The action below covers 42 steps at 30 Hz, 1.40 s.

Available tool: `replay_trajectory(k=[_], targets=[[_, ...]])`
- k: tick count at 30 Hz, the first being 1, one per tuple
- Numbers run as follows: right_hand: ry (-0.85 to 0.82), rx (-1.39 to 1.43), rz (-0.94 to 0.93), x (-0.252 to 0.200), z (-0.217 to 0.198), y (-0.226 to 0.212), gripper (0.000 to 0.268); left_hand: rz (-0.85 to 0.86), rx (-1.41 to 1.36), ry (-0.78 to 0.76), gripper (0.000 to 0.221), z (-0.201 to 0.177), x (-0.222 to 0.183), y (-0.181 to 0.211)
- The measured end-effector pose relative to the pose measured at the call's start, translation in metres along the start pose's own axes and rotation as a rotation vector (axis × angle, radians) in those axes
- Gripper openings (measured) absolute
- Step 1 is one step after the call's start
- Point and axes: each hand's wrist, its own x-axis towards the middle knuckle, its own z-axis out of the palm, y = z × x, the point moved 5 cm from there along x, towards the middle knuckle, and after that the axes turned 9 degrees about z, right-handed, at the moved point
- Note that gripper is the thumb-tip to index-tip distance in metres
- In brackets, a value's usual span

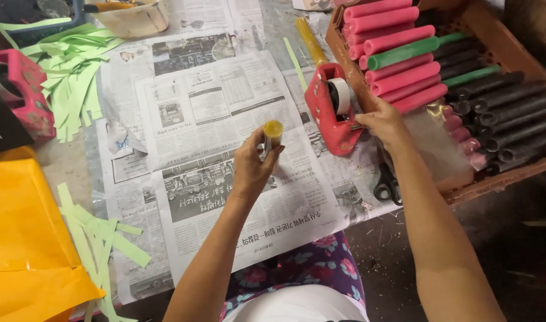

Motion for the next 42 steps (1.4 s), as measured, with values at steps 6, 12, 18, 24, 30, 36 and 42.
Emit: replay_trajectory(k=[6, 12, 18, 24, 30, 36, 42], targets=[[0.041, 0.097, -0.121, 0.012, 0.009, -0.008, 0.079, 0.002, 0.01, 0.006, 0.054, -0.002, 0.002, 0.007], [0.163, 0.17, -0.141, -0.082, -0.002, -0.023, 0.076, -0.015, 0.006, -0.014, 0.053, -0.008, 0.008, 0.01], [0.182, 0.424, 0.032, -0.058, 0.016, 0.064, 0.079, -0.017, 0.041, -0.002, 0.054, -0.005, 0.011, 0.008], [0.247, 0.721, 0.257, -0.067, 0.061, 0.131, 0.078, -0.057, -0.027, 0.027, 0.061, -0.012, 0.02, 0.011], [0.231, 0.507, -0.259, -0.175, 0.073, -0.038, 0.072, -0.011, 0.133, -0.054, 0.062, -0.027, 0.026, 0.001], [-0.287, 0.48, -0.647, -0.169, 0.142, -0.125, 0.06, -0.141, -0.043, -0.08, 0.061, -0.024, 0.03, 0.005], [-0.368, 0.587, -0.556, -0.137, 0.173, -0.128, 0.055, -0.217, -0.269, -0.052, 0.064, -0.017, 0.028, -0.008]])
